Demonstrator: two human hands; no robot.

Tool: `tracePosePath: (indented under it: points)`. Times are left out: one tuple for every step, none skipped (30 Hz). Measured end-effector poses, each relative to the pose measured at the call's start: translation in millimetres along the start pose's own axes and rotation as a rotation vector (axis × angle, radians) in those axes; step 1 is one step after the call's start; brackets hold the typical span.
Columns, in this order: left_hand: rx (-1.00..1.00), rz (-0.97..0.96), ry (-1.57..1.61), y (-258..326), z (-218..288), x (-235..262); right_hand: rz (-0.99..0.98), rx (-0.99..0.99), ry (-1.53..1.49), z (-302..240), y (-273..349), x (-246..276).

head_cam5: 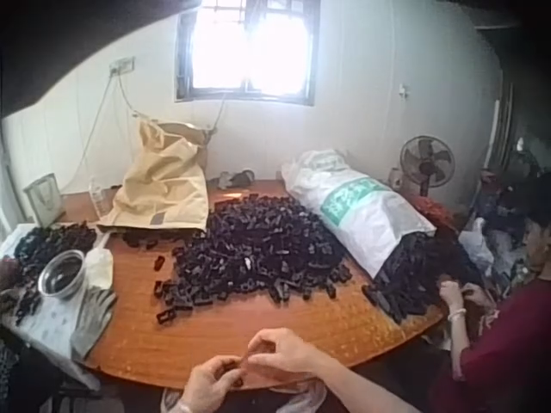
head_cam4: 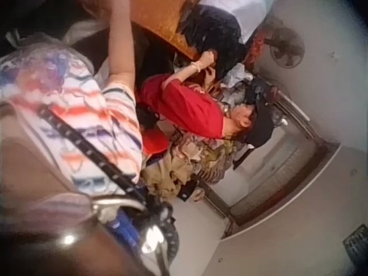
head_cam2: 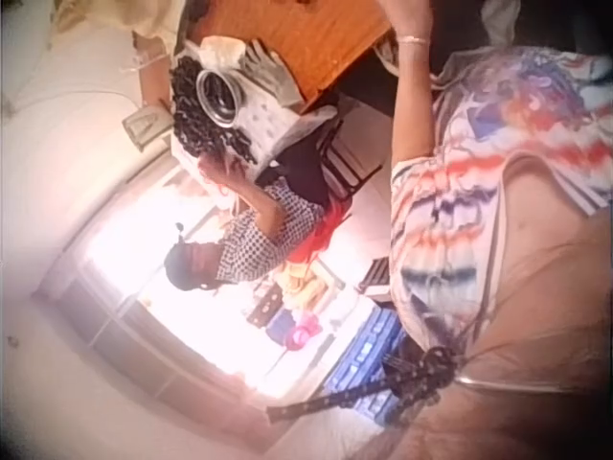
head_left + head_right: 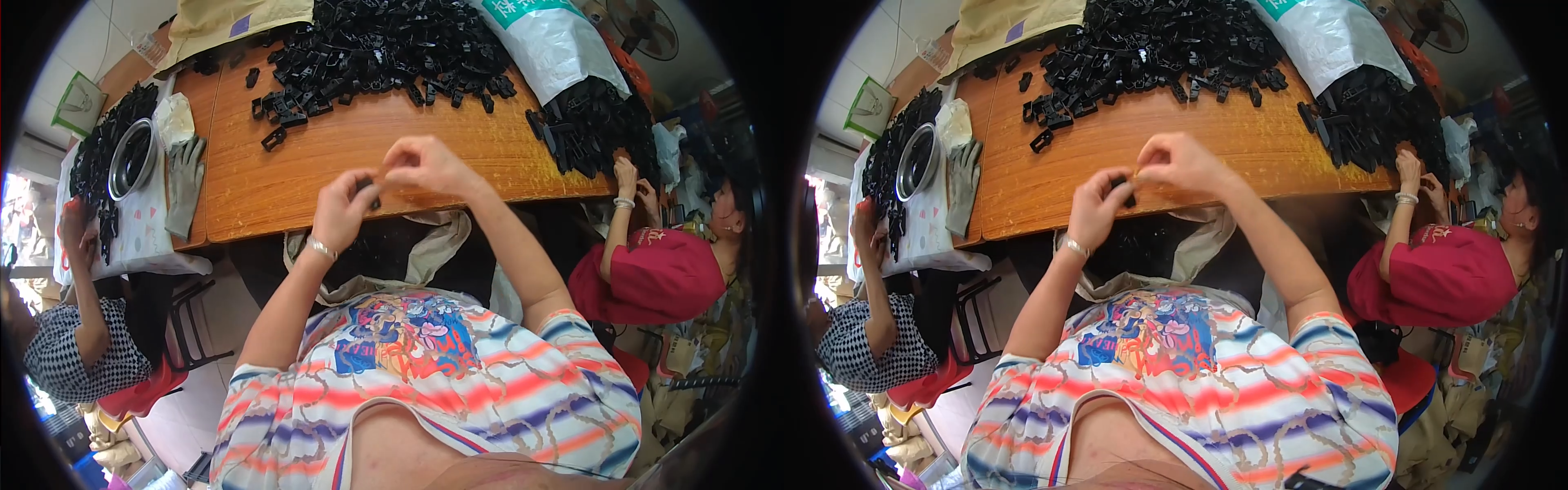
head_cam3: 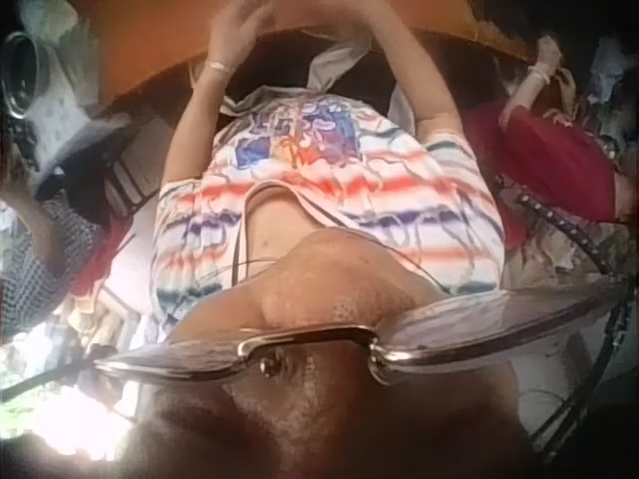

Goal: Assembling small black plastic components by hand at a workbench.

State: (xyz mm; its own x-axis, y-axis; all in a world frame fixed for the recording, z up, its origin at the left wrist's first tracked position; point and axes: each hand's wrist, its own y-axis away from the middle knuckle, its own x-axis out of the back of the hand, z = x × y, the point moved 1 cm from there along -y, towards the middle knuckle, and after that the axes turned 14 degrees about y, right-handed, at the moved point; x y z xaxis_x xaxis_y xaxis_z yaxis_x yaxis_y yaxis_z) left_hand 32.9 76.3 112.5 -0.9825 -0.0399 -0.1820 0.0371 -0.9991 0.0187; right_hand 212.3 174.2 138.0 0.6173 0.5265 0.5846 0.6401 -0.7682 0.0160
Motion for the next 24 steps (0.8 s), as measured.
tracePosePath:
  points:
    - [-0.030,-0.019,-0.205,14,0,4,0.018,-0.025,0.041,4,-4,9]
    - [-0.102,-0.042,-0.415,27,2,5,0.133,-0.026,0.202,9,-11,17]
    - [-0.097,-0.032,-0.419,34,5,6,0.234,-0.071,0.353,15,-21,23]
    - [-0.228,-0.032,-0.533,39,8,6,0.339,-0.118,0.504,22,-32,29]
    - [-0.358,-0.030,-0.647,43,11,7,0.463,-0.077,0.627,33,-41,32]
    - [-0.354,-0.015,-0.657,42,12,10,0.586,-0.027,0.746,47,-52,33]
    - [-0.396,0.012,-0.644,38,14,15,0.574,-0.004,0.731,55,-63,35]
    - [-0.438,0.036,-0.631,32,15,21,0.554,-0.043,0.800,64,-68,37]
    - [-0.408,0.118,-0.592,23,13,31,0.527,-0.076,0.869,63,-74,37]
    - [-0.481,0.174,-0.675,10,15,42,0.504,-0.102,0.920,70,-79,39]
    - [-0.551,0.234,-0.761,-2,17,58,0.495,-0.089,0.913,68,-83,37]
    - [-0.579,0.302,-0.857,-15,16,75,0.443,-0.099,0.938,65,-86,37]
    - [-0.608,0.370,-0.952,-26,13,91,0.393,-0.108,0.965,62,-88,37]
    - [-0.565,0.424,-0.982,-37,7,104,0.367,-0.039,0.971,59,-87,33]
    - [-0.519,0.479,-1.013,-45,1,116,0.333,-0.059,0.942,48,-86,24]
    - [-0.465,0.499,-1.021,-50,-1,121,0.302,-0.086,0.917,37,-83,15]
    - [-0.467,0.499,-1.018,-55,-3,126,0.286,-0.080,0.874,32,-80,5]
    - [-0.418,0.501,-1.024,-59,-3,129,0.287,-0.083,0.878,27,-75,1]
    - [-0.368,0.503,-1.030,-62,-4,132,0.271,-0.043,0.847,20,-70,-1]
    - [-0.353,0.507,-1.025,-66,-4,135,0.253,-0.003,0.816,15,-68,-1]
    - [-0.353,0.499,-1.021,-68,-3,133,0.264,0.003,0.736,13,-67,3]
    - [-0.330,0.501,-0.981,-69,-1,132,0.266,-0.004,0.738,12,-67,8]
    - [-0.305,0.503,-0.942,-70,0,131,0.225,-0.039,0.694,10,-66,13]
    - [-0.351,0.504,-0.998,-70,0,132,0.186,-0.071,0.648,9,-66,16]
